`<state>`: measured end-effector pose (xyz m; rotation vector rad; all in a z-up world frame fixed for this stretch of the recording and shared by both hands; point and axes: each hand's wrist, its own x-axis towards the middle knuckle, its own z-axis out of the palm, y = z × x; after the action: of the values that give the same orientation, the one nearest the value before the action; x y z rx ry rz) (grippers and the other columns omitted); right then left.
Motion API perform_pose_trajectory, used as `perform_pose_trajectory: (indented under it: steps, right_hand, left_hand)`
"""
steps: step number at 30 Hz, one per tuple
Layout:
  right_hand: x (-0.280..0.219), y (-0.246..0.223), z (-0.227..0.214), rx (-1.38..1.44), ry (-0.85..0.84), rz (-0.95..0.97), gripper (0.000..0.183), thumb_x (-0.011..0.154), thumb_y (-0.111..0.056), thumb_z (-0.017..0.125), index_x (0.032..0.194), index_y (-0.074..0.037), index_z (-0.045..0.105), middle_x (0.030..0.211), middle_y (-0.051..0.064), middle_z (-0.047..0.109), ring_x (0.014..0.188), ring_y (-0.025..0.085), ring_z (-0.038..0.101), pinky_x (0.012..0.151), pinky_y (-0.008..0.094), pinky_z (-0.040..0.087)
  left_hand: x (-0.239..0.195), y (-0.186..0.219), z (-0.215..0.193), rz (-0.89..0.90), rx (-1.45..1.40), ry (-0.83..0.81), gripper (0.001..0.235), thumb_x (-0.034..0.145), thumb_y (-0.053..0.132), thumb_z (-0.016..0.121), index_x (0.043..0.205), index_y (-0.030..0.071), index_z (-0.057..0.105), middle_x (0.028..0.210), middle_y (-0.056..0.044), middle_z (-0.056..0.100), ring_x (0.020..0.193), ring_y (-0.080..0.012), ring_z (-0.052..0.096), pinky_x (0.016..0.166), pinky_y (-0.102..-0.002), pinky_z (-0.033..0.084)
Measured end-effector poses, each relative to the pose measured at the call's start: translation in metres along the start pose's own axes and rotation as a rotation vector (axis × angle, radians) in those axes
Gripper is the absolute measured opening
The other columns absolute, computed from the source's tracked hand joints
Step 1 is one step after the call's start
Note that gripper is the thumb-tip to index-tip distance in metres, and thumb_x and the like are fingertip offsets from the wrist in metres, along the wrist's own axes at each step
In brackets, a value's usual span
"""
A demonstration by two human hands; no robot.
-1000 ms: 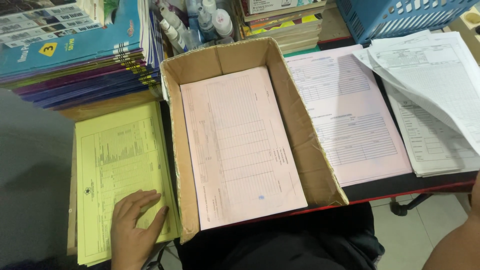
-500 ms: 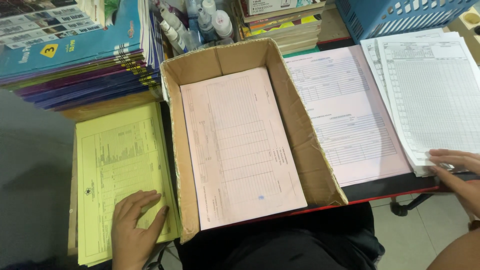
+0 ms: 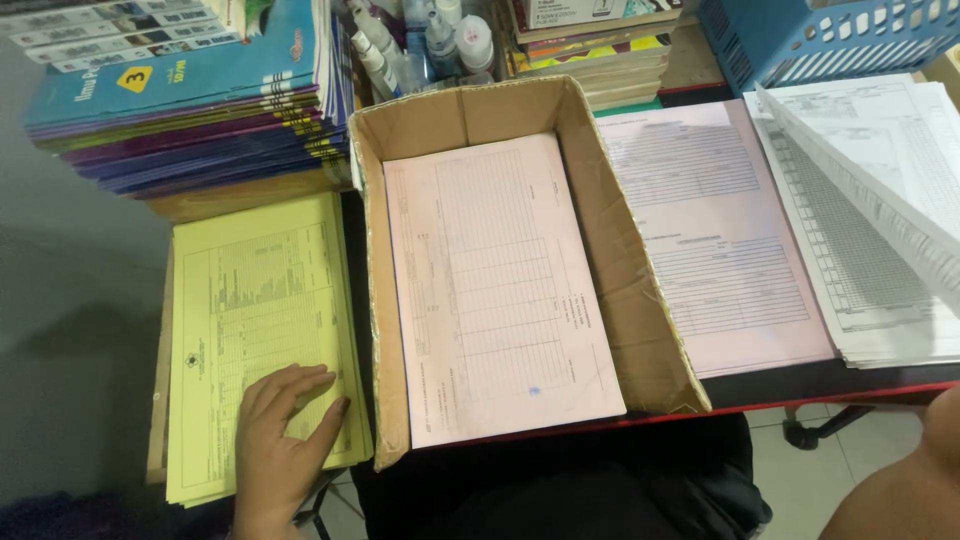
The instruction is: Sorting and organizing printed forms into a cardboard box
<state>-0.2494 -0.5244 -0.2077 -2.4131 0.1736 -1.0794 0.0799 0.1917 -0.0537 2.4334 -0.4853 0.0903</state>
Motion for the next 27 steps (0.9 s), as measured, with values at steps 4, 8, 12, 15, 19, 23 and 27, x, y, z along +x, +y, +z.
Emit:
perform_pose_trajectory:
  steps: [4, 8, 12, 15, 19, 23, 27]
  right_hand:
    - [0.062, -0.140, 0.077, 0.078, 0.157, -0.285, 0.029, 0.117, -0.006, 0.033, 0.106, 0.017, 0.046, 0.109, 0.046, 0.060, 0.095, 0.057, 0.066, 0.077, 0.053, 0.053]
    - [0.152, -0.312, 0.052, 0.087, -0.102, -0.516, 0.034, 0.109, -0.021, 0.033, 0.116, 0.009, 0.048, 0.121, 0.035, 0.060, 0.110, 0.053, 0.068, 0.089, 0.053, 0.057]
    - [0.197, -0.409, 0.083, 0.165, -0.237, -0.548, 0.014, 0.092, -0.008, 0.056, 0.097, -0.005, 0.069, 0.100, 0.011, 0.076, 0.095, 0.032, 0.080, 0.078, 0.038, 0.067]
    - [0.221, -0.446, 0.097, 0.173, -0.358, -0.555, 0.028, 0.098, -0.010, 0.045, 0.100, -0.004, 0.073, 0.106, 0.010, 0.077, 0.097, 0.025, 0.079, 0.078, 0.033, 0.063]
    - [0.219, -0.446, 0.123, 0.246, -0.504, -0.622, 0.038, 0.104, -0.017, 0.037, 0.113, 0.001, 0.070, 0.115, 0.017, 0.074, 0.100, 0.028, 0.078, 0.078, 0.036, 0.062]
    - [0.204, -0.449, 0.152, 0.318, -0.593, -0.548, 0.032, 0.106, -0.012, 0.042, 0.123, 0.003, 0.064, 0.121, 0.019, 0.070, 0.098, 0.030, 0.075, 0.077, 0.037, 0.061]
    - [0.193, -0.455, 0.170, 0.442, -0.553, -0.471, 0.026, 0.100, -0.005, 0.057, 0.124, 0.004, 0.062, 0.119, 0.021, 0.071, 0.097, 0.031, 0.077, 0.077, 0.037, 0.066]
  left_hand:
    - [0.003, 0.000, 0.000, 0.008, 0.014, 0.019, 0.026, 0.085, 0.028, 0.078, 0.110, 0.021, 0.077, 0.117, 0.005, 0.074, 0.123, -0.0231, 0.059, 0.108, -0.039, 0.043]
    - [0.003, 0.003, 0.000, 0.056, -0.007, 0.043, 0.025, 0.084, 0.024, 0.079, 0.109, 0.020, 0.077, 0.114, 0.004, 0.074, 0.118, -0.0223, 0.061, 0.105, -0.038, 0.043]
    - [0.004, 0.007, -0.002, 0.032, -0.004, 0.031, 0.025, 0.085, 0.027, 0.079, 0.109, 0.021, 0.078, 0.113, 0.004, 0.074, 0.119, -0.0211, 0.061, 0.105, -0.038, 0.042]
    - [0.002, 0.002, 0.001, 0.025, -0.006, 0.032, 0.026, 0.086, 0.028, 0.078, 0.110, 0.021, 0.078, 0.114, 0.006, 0.074, 0.120, -0.0210, 0.059, 0.104, -0.037, 0.043]
    - [0.003, 0.010, -0.001, -0.022, 0.016, 0.036, 0.026, 0.086, 0.031, 0.077, 0.110, 0.021, 0.079, 0.112, 0.006, 0.074, 0.116, -0.0195, 0.060, 0.099, -0.037, 0.045]
    - [0.002, 0.011, -0.001, -0.020, 0.027, 0.037, 0.025, 0.086, 0.031, 0.076, 0.110, 0.022, 0.079, 0.111, 0.007, 0.072, 0.115, -0.0180, 0.059, 0.099, -0.036, 0.045]
    - [0.002, 0.011, -0.002, -0.022, 0.036, 0.017, 0.026, 0.087, 0.031, 0.076, 0.110, 0.021, 0.079, 0.113, 0.007, 0.073, 0.119, -0.0195, 0.059, 0.101, -0.039, 0.044]
